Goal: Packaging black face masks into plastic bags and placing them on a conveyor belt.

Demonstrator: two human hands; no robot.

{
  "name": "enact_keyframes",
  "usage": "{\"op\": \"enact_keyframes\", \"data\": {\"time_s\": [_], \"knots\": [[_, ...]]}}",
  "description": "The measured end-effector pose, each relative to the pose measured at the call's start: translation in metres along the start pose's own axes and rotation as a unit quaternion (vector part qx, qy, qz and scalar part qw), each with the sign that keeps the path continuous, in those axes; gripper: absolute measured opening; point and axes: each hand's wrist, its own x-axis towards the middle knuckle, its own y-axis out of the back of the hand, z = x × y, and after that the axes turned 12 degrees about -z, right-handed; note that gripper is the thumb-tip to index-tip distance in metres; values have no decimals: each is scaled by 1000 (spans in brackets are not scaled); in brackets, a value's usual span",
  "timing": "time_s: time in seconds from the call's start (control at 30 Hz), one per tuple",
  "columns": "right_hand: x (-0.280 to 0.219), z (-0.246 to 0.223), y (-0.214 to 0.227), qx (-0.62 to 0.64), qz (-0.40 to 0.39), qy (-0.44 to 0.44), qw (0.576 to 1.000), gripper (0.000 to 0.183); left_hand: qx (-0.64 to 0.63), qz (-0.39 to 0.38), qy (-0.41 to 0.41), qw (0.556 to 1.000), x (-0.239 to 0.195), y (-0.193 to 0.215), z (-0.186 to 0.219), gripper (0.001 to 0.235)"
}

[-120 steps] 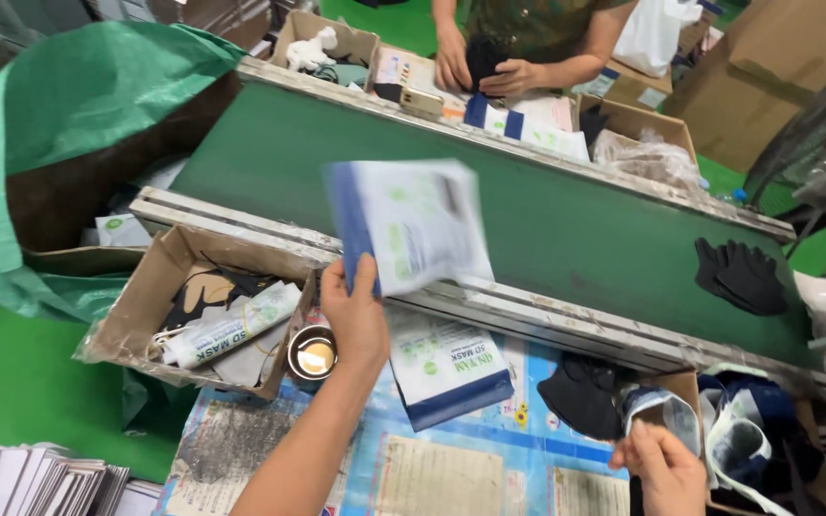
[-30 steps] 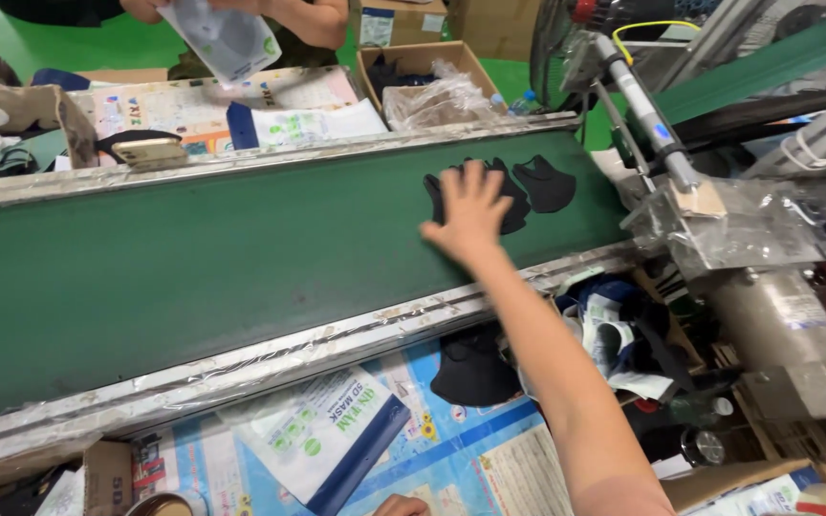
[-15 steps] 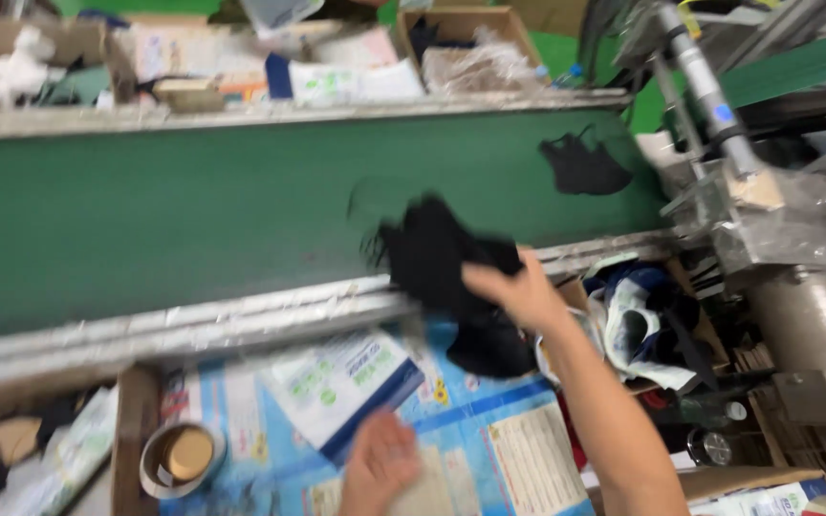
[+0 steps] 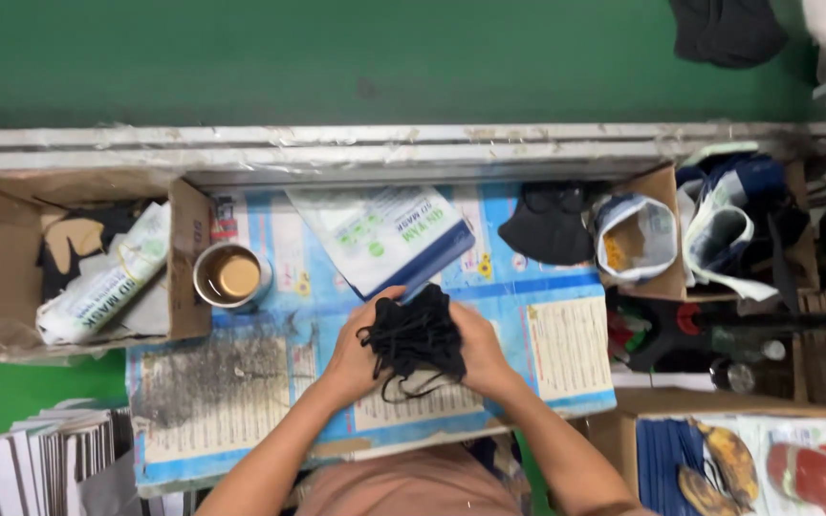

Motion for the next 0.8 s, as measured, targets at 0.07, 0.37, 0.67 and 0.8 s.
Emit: {"op": "enact_keyframes", "data": {"time_s": [0.07,0.37,0.67,0.8], "knots": [[-5,-18,18,96,2,-51,994,55,-92,8,5,996,4,18,4,85],[-23,-49,17,327,39,-162,930,59,-644,-198,120,729,-9,30,-4,88],[-16,-49,6,-148,43,8,988,75,-11,-171,64,983,-6,18,23,54],[-6,-27,-3,-188,40,110,975,68,114,-59,-68,989,-9,-3,15,49]]}}
